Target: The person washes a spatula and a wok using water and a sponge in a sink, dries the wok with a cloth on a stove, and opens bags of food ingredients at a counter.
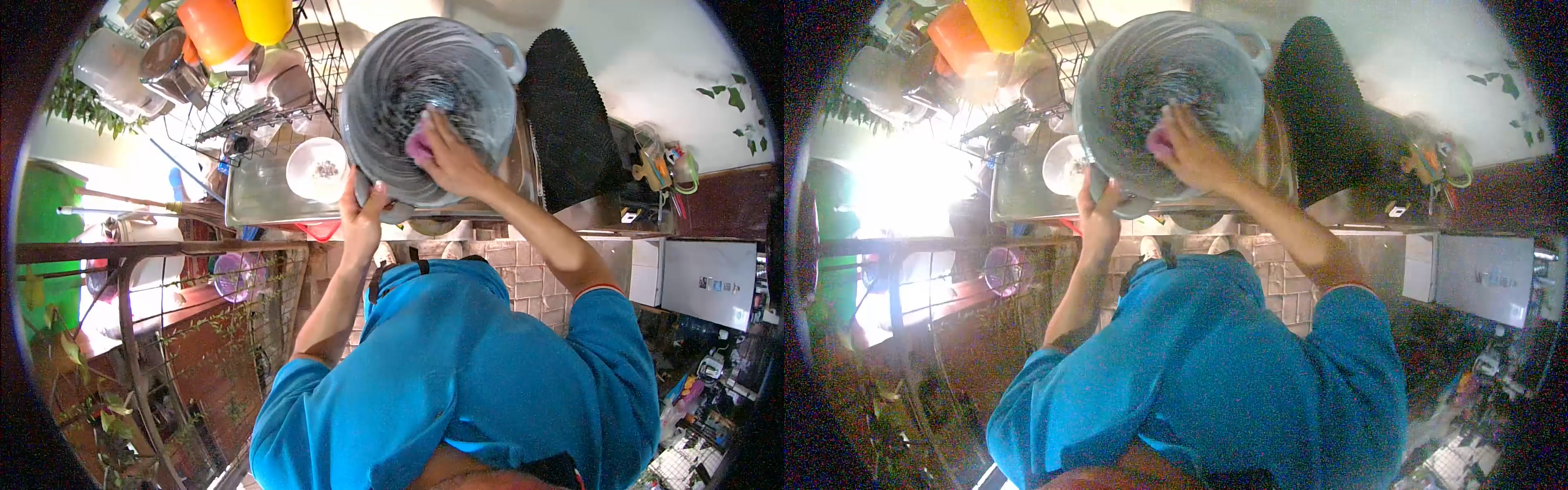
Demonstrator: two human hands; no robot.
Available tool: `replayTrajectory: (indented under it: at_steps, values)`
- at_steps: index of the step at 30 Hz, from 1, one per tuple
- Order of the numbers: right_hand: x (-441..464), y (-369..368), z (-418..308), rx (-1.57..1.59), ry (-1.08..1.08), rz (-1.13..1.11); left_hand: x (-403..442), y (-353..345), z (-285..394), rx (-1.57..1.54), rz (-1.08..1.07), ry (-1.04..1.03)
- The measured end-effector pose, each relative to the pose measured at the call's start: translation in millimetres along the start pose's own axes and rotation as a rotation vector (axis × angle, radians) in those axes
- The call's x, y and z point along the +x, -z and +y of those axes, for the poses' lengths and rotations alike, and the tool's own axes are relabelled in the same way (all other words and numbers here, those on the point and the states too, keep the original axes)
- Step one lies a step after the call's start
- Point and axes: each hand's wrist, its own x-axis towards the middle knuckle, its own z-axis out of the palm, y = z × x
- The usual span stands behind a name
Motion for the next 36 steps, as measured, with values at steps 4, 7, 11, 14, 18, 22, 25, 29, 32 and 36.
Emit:
replayTrajectory:
  at_steps: [4, 7, 11, 14, 18, 22, 25, 29, 32, 36]
  values:
    - [18.3, 5.5, -60.6, 0.475, 0.115, 0.155, 6.9, -11.4, 2.5, 0.064, -0.200, -0.053]
    - [17.2, 18.1, -71.7, 0.634, 0.215, 0.091, 6.5, -7.2, 1.1, 0.085, -0.166, -0.030]
    - [0.8, 27.5, -74.6, 0.589, 0.205, 0.006, 6.3, -11.6, -13.1, -0.006, -0.097, 0.006]
    - [-16.2, 25.7, -61.5, 0.468, 0.288, -0.113, 1.6, -15.6, -9.5, -0.174, -0.110, 0.087]
    - [-30.9, 32.9, -46.8, 0.443, 0.266, -0.167, 1.1, -15.5, -16.7, -0.234, 0.015, 0.207]
    - [-37.4, 46.6, -0.4, -0.084, -0.144, -0.252, -1.6, -9.3, -8.2, 0.148, 0.096, 0.189]
    - [-14.6, 57.0, 53.6, -0.579, -0.307, 0.063, -4.2, -14.4, 17.3, 0.214, -0.090, 0.042]
    - [39.6, 81.0, 77.5, -0.654, -0.346, 0.464, -9.8, -8.9, 2.8, 0.214, -0.214, 0.079]
    - [73.8, 77.6, 62.2, -0.395, -0.111, 0.559, -30.0, -28.4, 23.4, 0.192, -0.223, 0.124]
    - [75.0, 44.9, -20.3, -0.001, 0.092, 0.419, -30.0, -32.4, 17.0, 0.296, -0.159, 0.030]
